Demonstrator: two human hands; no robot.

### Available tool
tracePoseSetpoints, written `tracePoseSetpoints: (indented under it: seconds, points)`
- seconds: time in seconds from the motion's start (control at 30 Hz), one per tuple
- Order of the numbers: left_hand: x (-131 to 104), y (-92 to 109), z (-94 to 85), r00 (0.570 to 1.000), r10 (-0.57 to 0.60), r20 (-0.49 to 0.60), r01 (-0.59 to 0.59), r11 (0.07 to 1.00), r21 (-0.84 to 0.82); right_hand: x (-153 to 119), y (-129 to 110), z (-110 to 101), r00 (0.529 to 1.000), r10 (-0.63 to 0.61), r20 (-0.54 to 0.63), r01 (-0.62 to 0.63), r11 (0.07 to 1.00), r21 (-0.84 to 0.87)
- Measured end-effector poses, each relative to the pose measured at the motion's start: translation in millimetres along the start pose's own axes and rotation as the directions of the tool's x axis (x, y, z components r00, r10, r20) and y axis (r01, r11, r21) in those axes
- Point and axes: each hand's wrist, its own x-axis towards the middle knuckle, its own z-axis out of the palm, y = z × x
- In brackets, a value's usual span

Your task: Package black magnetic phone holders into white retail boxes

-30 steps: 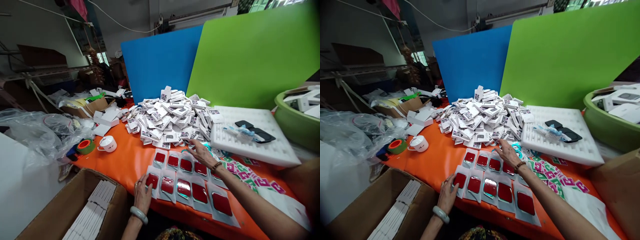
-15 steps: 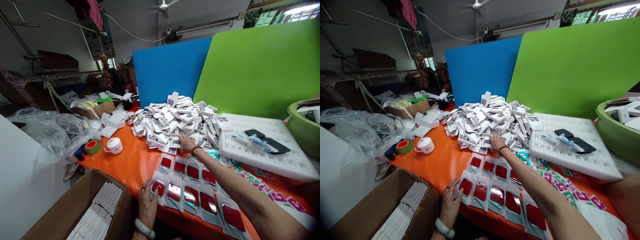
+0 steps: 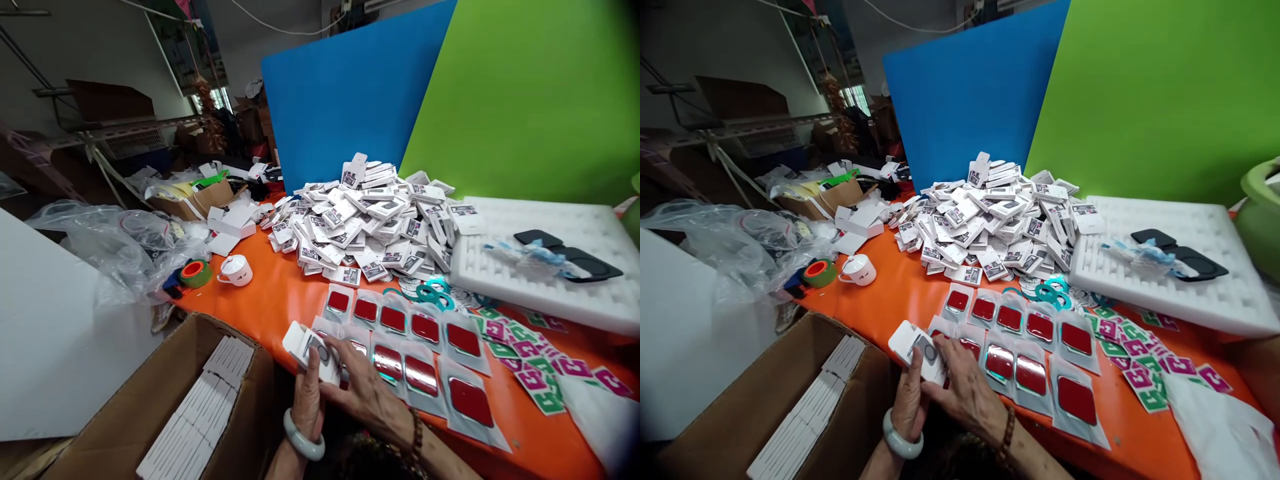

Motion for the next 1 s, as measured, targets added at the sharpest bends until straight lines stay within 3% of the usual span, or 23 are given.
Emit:
tracePoseSetpoints:
  seconds: [0.1, 0.17, 0.23, 0.33, 0.47, 0.7, 1.0]
  points:
    - [-6.2, 6.8, -19.3, 0.997, 0.019, -0.078, -0.021, 1.000, -0.018, 10.3, 5.0, -1.7, 0.988, -0.023, 0.151, -0.004, 0.983, 0.181]
    - [-8.1, 10.6, -33.4, 0.994, 0.017, -0.105, -0.018, 1.000, -0.008, 27.1, 18.8, -6.3, 0.995, 0.021, 0.098, -0.038, 0.983, 0.179]
    - [-8.5, 12.3, -45.9, 0.990, -0.024, -0.141, 0.026, 1.000, 0.017, 45.7, 36.3, -7.6, 0.996, 0.089, -0.022, -0.088, 0.996, 0.025]
    - [-6.3, 10.0, -60.0, 0.977, -0.099, -0.191, 0.104, 0.994, 0.020, 66.6, 58.3, -0.5, 0.991, 0.101, -0.089, -0.120, 0.964, -0.239]
    - [-1.2, 4.7, -69.1, 0.964, -0.188, -0.188, 0.182, 0.982, -0.047, 77.1, 70.4, 13.7, 0.989, 0.102, -0.105, -0.130, 0.944, -0.305]
    - [1.3, 3.5, -71.1, 0.963, -0.220, -0.156, 0.210, 0.975, -0.076, 80.0, 66.4, 15.8, 0.996, 0.080, -0.051, -0.087, 0.984, -0.154]
    - [5.6, -0.7, -77.1, 0.964, -0.231, -0.128, 0.216, 0.969, -0.123, 87.8, 60.8, 10.0, 0.980, 0.110, 0.168, -0.141, 0.972, 0.187]
